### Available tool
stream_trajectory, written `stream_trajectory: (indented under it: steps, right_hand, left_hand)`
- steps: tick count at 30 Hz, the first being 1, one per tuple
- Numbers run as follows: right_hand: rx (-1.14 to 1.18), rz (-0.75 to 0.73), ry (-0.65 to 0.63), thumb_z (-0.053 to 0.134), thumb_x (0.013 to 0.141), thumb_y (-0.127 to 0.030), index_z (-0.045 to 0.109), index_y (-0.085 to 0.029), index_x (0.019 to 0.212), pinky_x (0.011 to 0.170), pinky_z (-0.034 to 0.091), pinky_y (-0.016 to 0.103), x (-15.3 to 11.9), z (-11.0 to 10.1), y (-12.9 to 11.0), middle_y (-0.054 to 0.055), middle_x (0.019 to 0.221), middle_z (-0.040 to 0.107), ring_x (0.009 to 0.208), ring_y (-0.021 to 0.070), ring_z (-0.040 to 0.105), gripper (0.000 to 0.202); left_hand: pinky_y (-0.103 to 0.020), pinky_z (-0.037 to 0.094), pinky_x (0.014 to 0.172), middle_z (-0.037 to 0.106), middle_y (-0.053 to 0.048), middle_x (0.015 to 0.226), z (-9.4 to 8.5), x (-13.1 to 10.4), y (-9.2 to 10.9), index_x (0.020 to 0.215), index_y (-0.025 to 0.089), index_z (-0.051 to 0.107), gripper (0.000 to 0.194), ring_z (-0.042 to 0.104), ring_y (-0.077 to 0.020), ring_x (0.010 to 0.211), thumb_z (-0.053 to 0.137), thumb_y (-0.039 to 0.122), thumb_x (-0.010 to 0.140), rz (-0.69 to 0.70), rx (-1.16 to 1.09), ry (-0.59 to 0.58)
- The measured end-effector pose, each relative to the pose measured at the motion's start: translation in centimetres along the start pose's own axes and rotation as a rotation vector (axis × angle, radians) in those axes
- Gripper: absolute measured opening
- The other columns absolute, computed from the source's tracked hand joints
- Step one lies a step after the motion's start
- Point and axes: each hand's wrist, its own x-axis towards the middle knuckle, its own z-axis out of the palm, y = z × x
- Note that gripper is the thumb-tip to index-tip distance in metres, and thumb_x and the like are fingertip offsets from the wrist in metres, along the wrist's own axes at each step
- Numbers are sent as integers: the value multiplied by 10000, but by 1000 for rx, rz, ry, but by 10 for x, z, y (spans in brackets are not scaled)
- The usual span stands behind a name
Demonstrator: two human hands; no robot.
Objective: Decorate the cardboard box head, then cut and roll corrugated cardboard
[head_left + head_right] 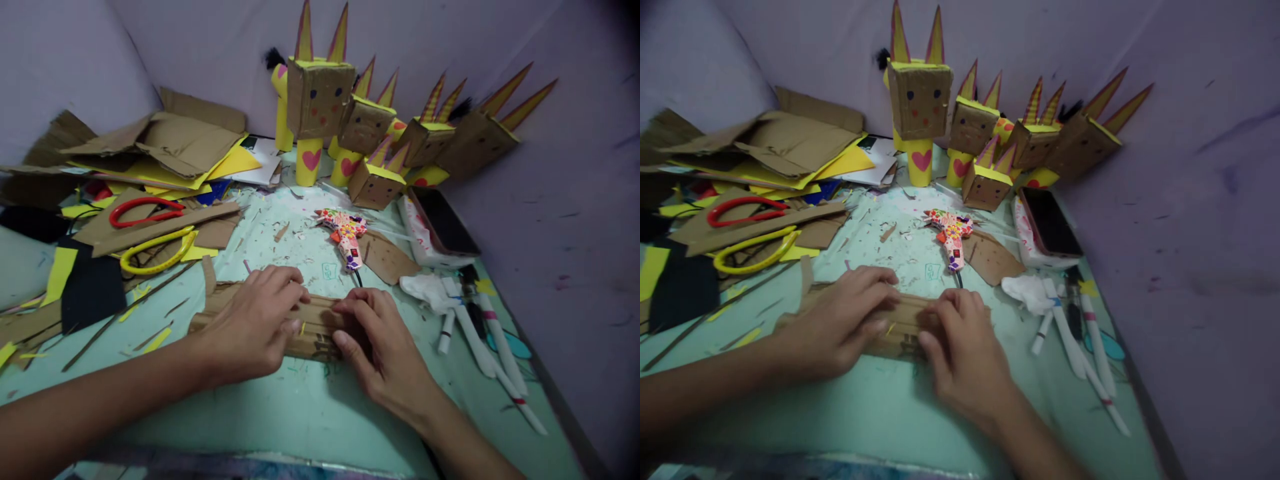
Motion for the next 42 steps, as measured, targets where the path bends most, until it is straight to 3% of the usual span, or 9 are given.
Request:
stream_trajectory:
  steps: [5, 12, 15, 18, 24, 29, 34, 37, 42]
  right_hand:
    - [-94, 34, 73, 435, 889, -153, 539, -138, 1077, 865, 434, 471, 11, 8, 13, 135, 1063, 485, 1006, 274, 469, 215]
    - [-376, 92, 90, 426, 853, -98, 617, -135, 996, 777, 395, 459, 24, 16, 16, 162, 991, 570, 948, 318, 493, 241]
    - [-441, 126, 43, 435, 837, -55, 632, -137, 1002, 754, 367, 427, 26, 17, 13, 156, 976, 592, 929, 314, 495, 270]
    - [-501, 138, 78, 431, 849, -42, 633, -143, 1003, 740, 351, 410, 25, 18, 11, 152, 969, 604, 903, 304, 499, 273]
    - [-519, -145, 194, 509, 882, -116, 646, -166, 952, 710, 362, 386, -2, 28, -9, 105, 931, 652, 817, 254, 513, 162]
    - [-504, -175, 186, 578, 844, -75, 625, -83, 1127, 736, 446, 387, -23, 40, -17, 136, 1033, 672, 864, 260, 541, 286]
    - [-427, -305, 204, 470, 923, -91, 621, -50, 1115, 757, 501, 406, -38, 47, -14, 158, 988, 688, 866, 263, 565, 247]
    - [-331, -311, 150, 483, 942, -145, 611, -51, 1124, 723, 517, 398, -39, 45, -13, 146, 960, 685, 836, 253, 567, 242]
    - [-207, -222, -40, 578, 853, -145, 646, -64, 1031, 671, 527, 402, -25, 26, -19, 125, 882, 664, 785, 258, 553, 207]
  left_hand:
    - [-574, 395, 938, 494, -198, 1273, 10, 11, -5, 1146, 111, 554, 348, 436, -369, 1187, 473, 153, 810, -100, 181, 50]
    - [-588, 414, 898, 540, -243, 1254, 19, 26, -5, 1140, 79, 585, 358, 493, -408, 1139, 491, 96, 795, -176, 487, 100]
    - [-567, 408, 909, 585, -233, 1195, 19, 9, 1, 1071, 75, 609, 281, 522, -379, 1086, 490, 87, 817, 100, 587, 270]
    - [-450, 476, 818, 654, -149, 989, 24, -14, 4, 992, 109, 624, 195, 572, -288, 920, 486, 103, 854, 450, 500, 289]
    - [-352, 522, 673, 670, -108, 844, 39, -25, -2, 1040, 94, 602, 199, 597, -226, 776, 471, 59, 894, 401, 368, 338]
    - [-420, 532, 782, 700, -154, 967, 44, -29, -7, 1083, 72, 602, 312, 628, -266, 890, 386, -6, 871, 479, 492, 324]
    - [-436, 459, 928, 718, -122, 1050, 54, -61, -3, 1145, 111, 612, 417, 616, -272, 1016, 388, -31, 823, 423, 518, 293]
    - [-414, 445, 916, 728, -90, 1024, 54, -68, 3, 1108, 153, 638, 411, 611, -261, 996, 370, 7, 833, 319, 485, 268]
    - [-355, 474, 691, 701, -73, 842, 30, -43, 11, 919, 173, 633, 303, 578, -219, 737, 363, 72, 828, 267, 236, 162]
